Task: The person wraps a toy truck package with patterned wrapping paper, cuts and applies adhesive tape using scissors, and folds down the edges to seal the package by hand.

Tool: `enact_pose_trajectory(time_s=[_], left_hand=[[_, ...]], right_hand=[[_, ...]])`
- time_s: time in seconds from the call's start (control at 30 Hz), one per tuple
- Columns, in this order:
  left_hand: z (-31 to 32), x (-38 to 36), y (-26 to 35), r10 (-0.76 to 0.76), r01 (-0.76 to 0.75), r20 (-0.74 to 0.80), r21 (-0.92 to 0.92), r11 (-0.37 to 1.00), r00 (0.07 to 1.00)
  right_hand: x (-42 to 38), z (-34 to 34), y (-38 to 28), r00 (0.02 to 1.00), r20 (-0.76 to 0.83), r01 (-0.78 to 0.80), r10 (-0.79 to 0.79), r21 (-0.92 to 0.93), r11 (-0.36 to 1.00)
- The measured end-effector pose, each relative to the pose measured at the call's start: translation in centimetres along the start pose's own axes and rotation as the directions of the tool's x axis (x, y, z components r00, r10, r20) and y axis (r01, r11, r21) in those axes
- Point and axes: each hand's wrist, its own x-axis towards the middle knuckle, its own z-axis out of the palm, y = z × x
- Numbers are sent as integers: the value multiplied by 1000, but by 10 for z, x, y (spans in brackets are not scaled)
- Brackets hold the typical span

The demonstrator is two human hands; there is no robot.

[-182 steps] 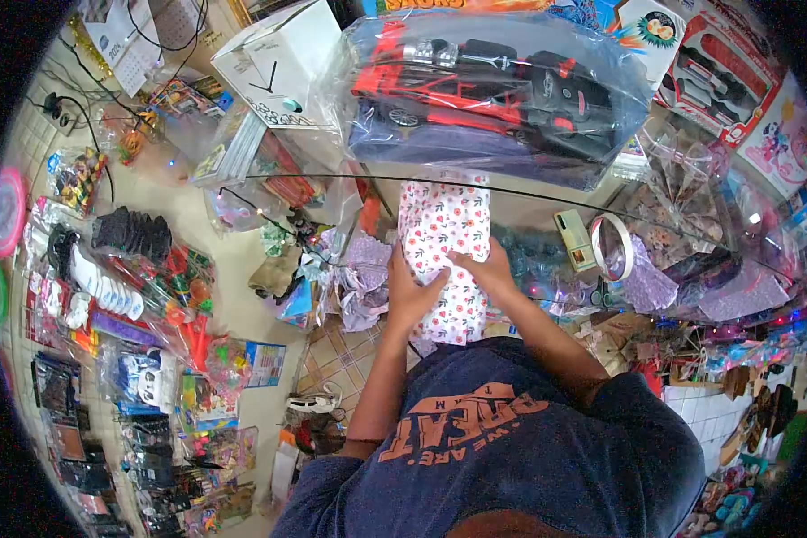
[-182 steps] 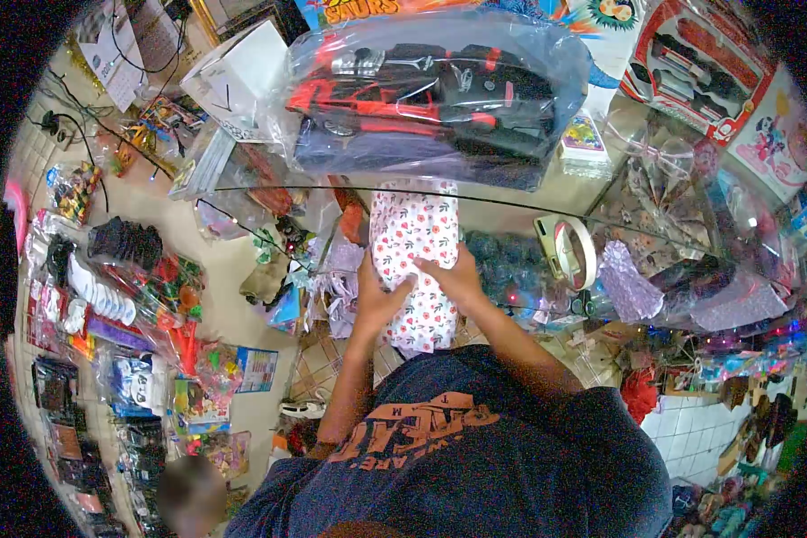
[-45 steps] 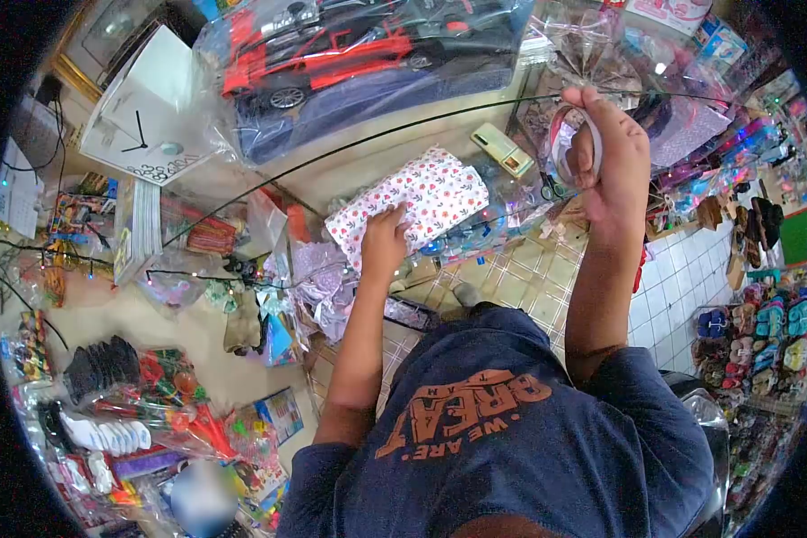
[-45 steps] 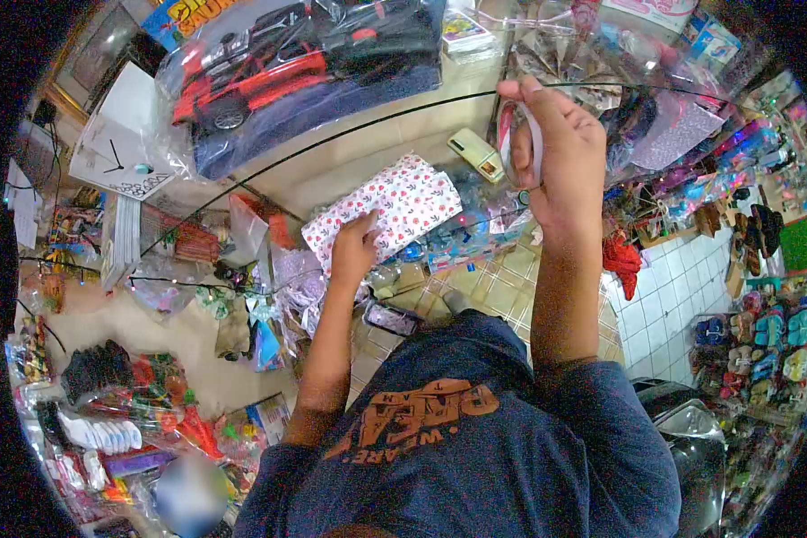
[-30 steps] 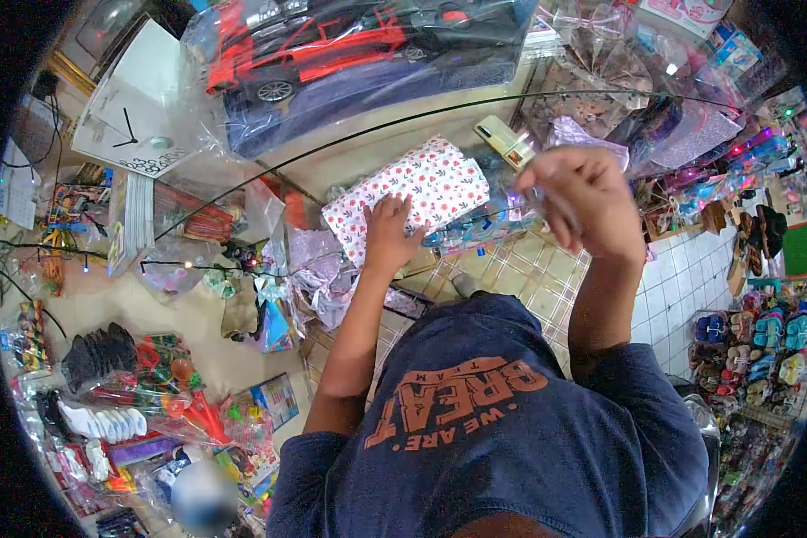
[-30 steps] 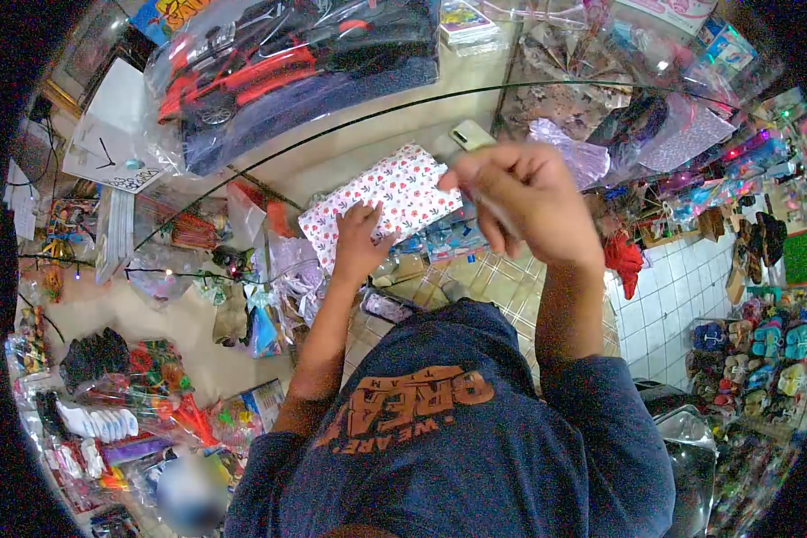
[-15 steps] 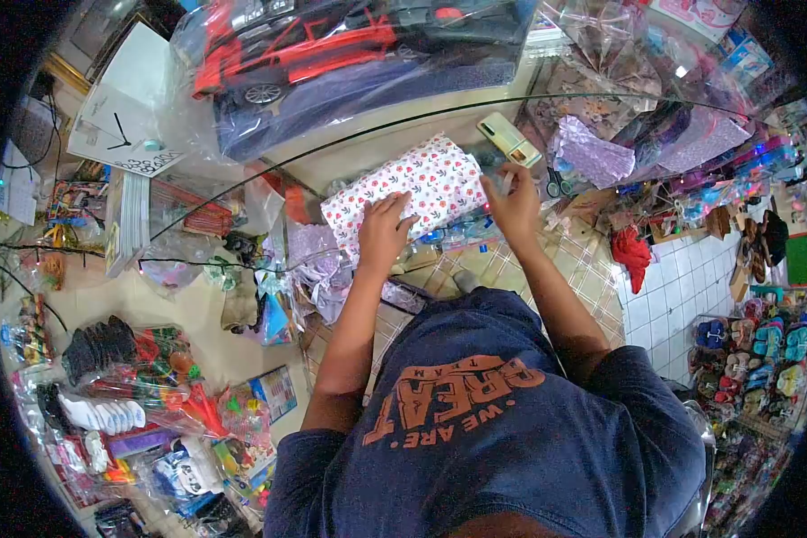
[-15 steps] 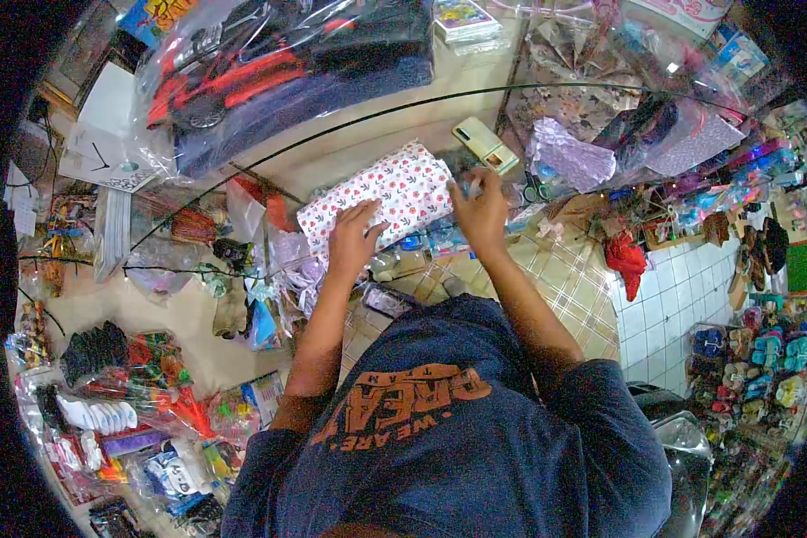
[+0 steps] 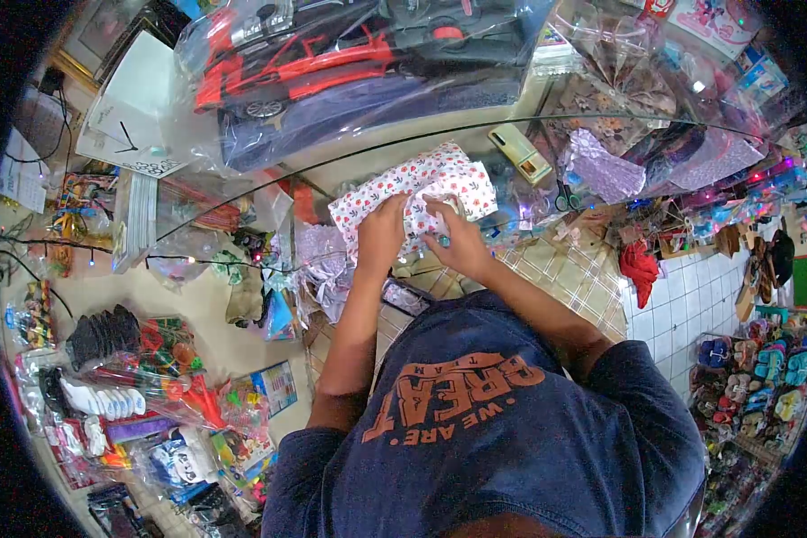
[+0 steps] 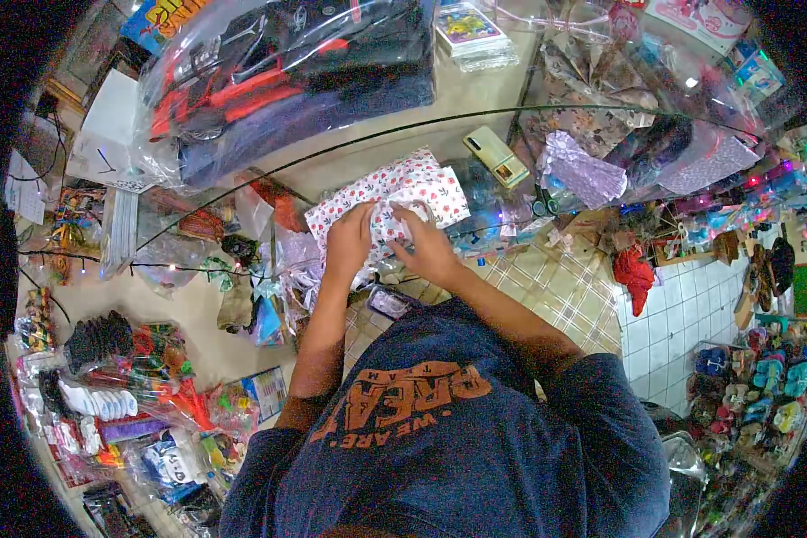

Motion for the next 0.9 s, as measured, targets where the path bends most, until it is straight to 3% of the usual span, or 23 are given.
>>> enact_pose_trajectory(time_s=[0.03, 0.13, 0.27, 0.33, 0.5, 0.57, 0.63, 0.7, 0.73, 0.83, 0.9], left_hand=[[0, 0, 0, 5, -5, -10, 1, 1000, 1000], [-1, 0, -1, 23, -23, -23, 11, 1000, 999], [-3, -3, -1, 50, -48, 42, -50, 998, 998], [-2, -7, -1, 43, -42, 33, -27, 999, 999], [7, -14, -9, 175, -174, -34, 27, 984, 984], [11, -19, -6, 109, -107, -43, 28, 994, 993], [14, -19, -3, 46, -45, -50, 25, 999, 998], [16, -18, 0, -100, 94, -79, -80, 992, 992], [16, -18, 0, -98, 91, -77, -81, 992, 992], [16, -16, -1, -122, 113, -93, -92, 989, 988], [18, -13, -8, 17, -23, -123, -47, 999, 992]], right_hand=[[1, -1, 0, 999, 45, 12, -8, -103, 995], [5, -8, -7, 992, 119, -18, 30, -106, 994], [9, 4, 13, 998, 59, 42, -36, -100, 994], [10, 6, 16, 997, 62, -32, 39, -115, 993], [10, 5, 23, 997, 83, 17, -5, -143, 990], [12, 7, 25, 997, 69, 30, -20, -140, 990], [16, 5, 20, 988, -47, 142, -146, -93, 986], [17, 1, 13, 999, -9, 52, -52, -44, 998], [19, -1, 10, 999, 33, -36, 36, 2, 999], [21, -4, 7, 997, 32, -70, 69, 47, 996], [22, 0, 14, 1000, 1, -19, 19, 52, 998]])
